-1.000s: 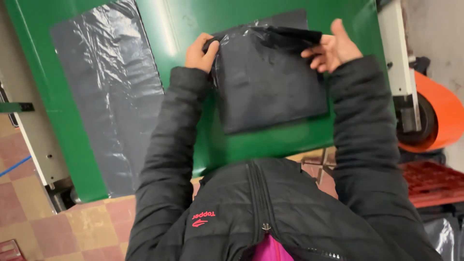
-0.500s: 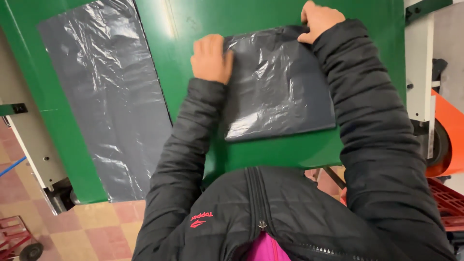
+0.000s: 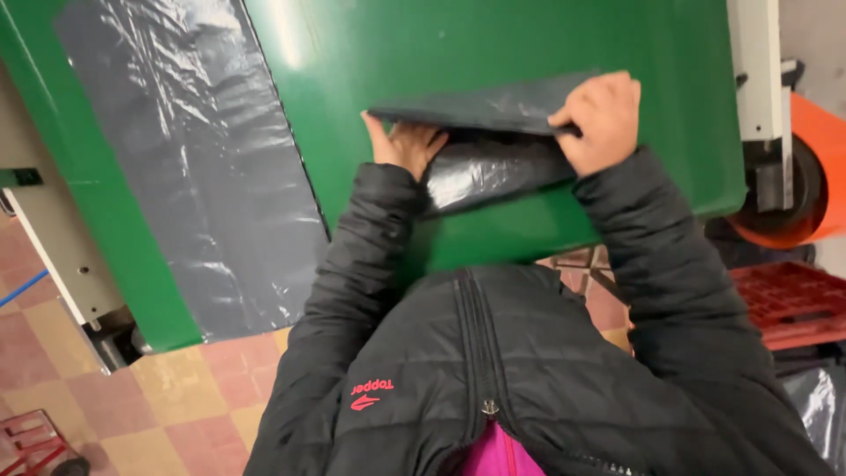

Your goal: Folding black plastic bags on a conveyor belt and placing them in a red crate.

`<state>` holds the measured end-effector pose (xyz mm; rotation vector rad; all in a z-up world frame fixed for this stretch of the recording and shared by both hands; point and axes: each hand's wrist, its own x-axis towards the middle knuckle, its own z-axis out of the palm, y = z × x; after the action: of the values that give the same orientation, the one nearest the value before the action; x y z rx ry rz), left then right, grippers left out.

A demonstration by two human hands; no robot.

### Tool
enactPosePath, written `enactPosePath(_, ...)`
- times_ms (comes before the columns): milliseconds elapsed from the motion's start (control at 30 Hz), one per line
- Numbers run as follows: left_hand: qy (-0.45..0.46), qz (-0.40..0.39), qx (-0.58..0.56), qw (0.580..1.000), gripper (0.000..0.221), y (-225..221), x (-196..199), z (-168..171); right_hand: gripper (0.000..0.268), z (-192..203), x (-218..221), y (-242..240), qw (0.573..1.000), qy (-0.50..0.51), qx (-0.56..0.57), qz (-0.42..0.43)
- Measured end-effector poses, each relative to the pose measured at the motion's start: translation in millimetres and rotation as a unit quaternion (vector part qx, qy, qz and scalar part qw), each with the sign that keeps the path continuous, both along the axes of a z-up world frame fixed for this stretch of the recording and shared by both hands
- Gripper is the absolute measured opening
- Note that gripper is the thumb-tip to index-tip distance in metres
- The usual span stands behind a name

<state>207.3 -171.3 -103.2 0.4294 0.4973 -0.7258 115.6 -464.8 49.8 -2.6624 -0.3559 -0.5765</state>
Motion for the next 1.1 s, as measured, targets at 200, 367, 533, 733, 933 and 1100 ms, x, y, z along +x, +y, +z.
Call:
enactPosePath(200, -0.253, -0.031, 0.075, 0.964, 0.089, 46.2, -42.4, -18.7, 0.023, -48.3, -73.0, 5.9, 0.997, 0.050, 0.041, -0.047)
enactPosePath(367, -0.429, -0.036, 0.432, 0.793, 0.073, 50.5, -80.7, 26.8, 0.024, -63.3, -85.1, 0.6, 0.997, 0.042, 0.033, -0.059)
enactPosePath(533, -0.645, -0.074, 0.636, 0.418, 0.065, 49.7, -122.3, 101.1, 0.024, -67.6, -91.1, 0.2, 0.996, 0.045, 0.040, -0.070)
enactPosePath(733, -0.739, -0.098, 0.646, 0.163, 0.038, 35.5, -116.8, 90.2, 0.021, -47.4, -93.6, 19.5, 0.995, 0.054, -0.010, -0.084)
enactPosePath(933, -0.795, -0.176, 0.576, 0.075, 0.014, 12.5, -102.7, 72.9, 0.028, -38.8, -97.9, 99.2, 0.995, 0.048, 0.027, 0.085)
enactPosePath(1100, -0.739, -0.405, 0.256, 0.473, 0.031, -34.9, -54.8, 108.2, 0.026, -103.1, -140.2, 88.4, 0.963, 0.101, 0.232, 0.098)
